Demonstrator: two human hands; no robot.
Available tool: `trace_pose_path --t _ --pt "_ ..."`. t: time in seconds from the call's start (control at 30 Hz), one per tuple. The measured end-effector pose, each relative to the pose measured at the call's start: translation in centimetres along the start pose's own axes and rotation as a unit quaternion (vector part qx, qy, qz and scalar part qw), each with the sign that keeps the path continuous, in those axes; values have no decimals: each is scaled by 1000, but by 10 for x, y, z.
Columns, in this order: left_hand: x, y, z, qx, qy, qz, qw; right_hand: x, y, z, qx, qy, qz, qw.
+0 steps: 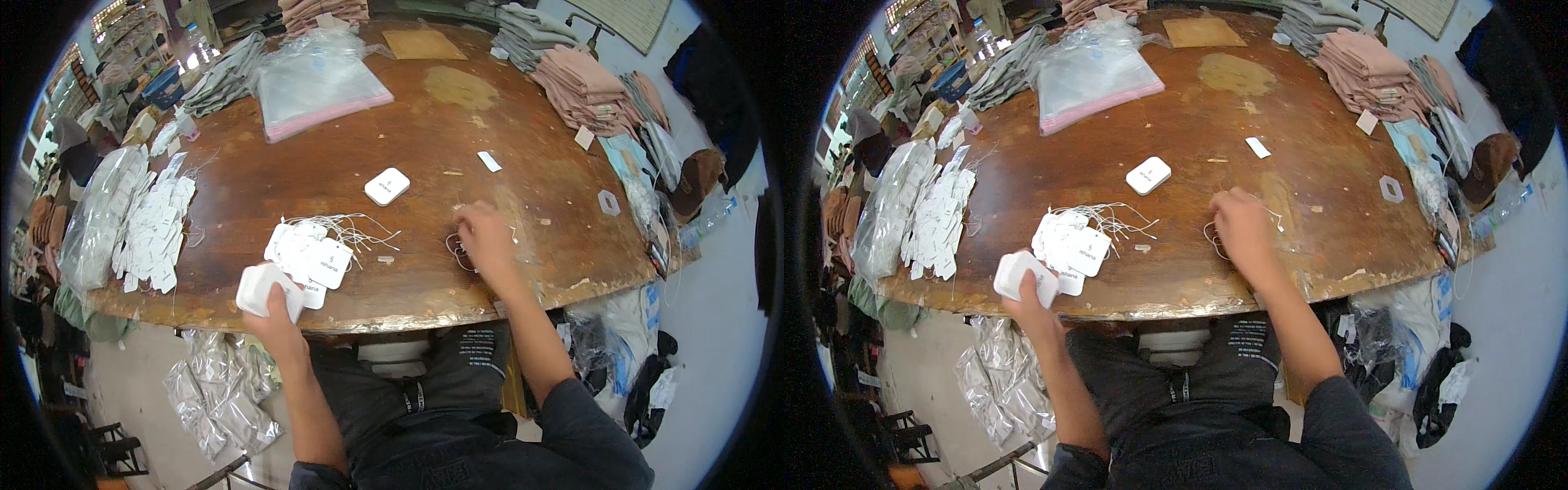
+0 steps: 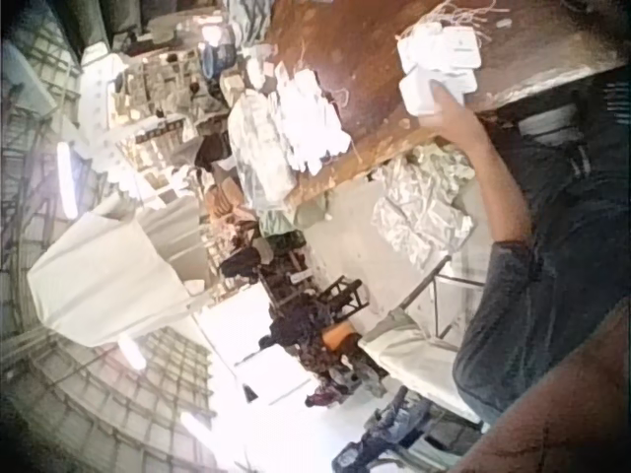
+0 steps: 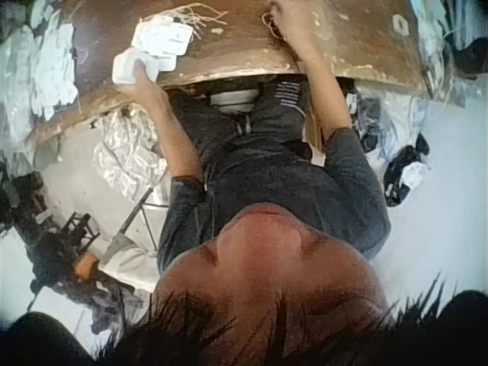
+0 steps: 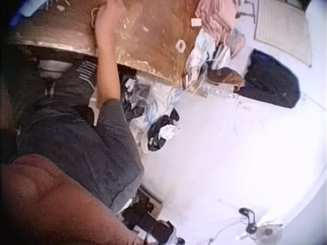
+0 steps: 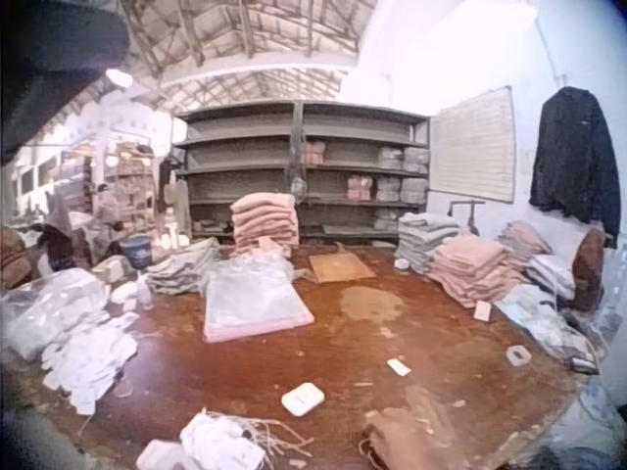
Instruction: The person sits at a cluttered work table and repeatedly picks up small white tags and thin strings. They thread the strings through the tags and place the assembled units into a growing pile on the table.
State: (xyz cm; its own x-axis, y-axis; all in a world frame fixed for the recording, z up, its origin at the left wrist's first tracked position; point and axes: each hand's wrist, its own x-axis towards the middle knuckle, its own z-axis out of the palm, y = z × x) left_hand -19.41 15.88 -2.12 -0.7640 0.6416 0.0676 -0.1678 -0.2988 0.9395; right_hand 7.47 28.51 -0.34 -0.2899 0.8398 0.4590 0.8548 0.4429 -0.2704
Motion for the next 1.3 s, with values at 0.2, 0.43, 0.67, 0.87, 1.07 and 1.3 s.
trace_pose_path --t 0.2,0.43,0.67,0.87,1.07,1.3 --pt "-32 -16 12 19 -112 -64 991 -8 -2 -16 420 200 135 875" --pt "-36 -24 33 -79 -236 -115 962 -8 -16 -13 322 247 79 911" --pt "-34 -23 46 18 -230 -71 970 -8 -32 0 459 157 215 847" --pt "-38 -28 46 -5 -186 -71 980 -23 -75 11 398 81 50 913" --pt "-40 -25 44 -12 -174 -37 984 -37 -106 29 418 19 25 908" --pt "-41 -29 45 3 -181 -20 983 -28 -110 28 421 19 5 907"
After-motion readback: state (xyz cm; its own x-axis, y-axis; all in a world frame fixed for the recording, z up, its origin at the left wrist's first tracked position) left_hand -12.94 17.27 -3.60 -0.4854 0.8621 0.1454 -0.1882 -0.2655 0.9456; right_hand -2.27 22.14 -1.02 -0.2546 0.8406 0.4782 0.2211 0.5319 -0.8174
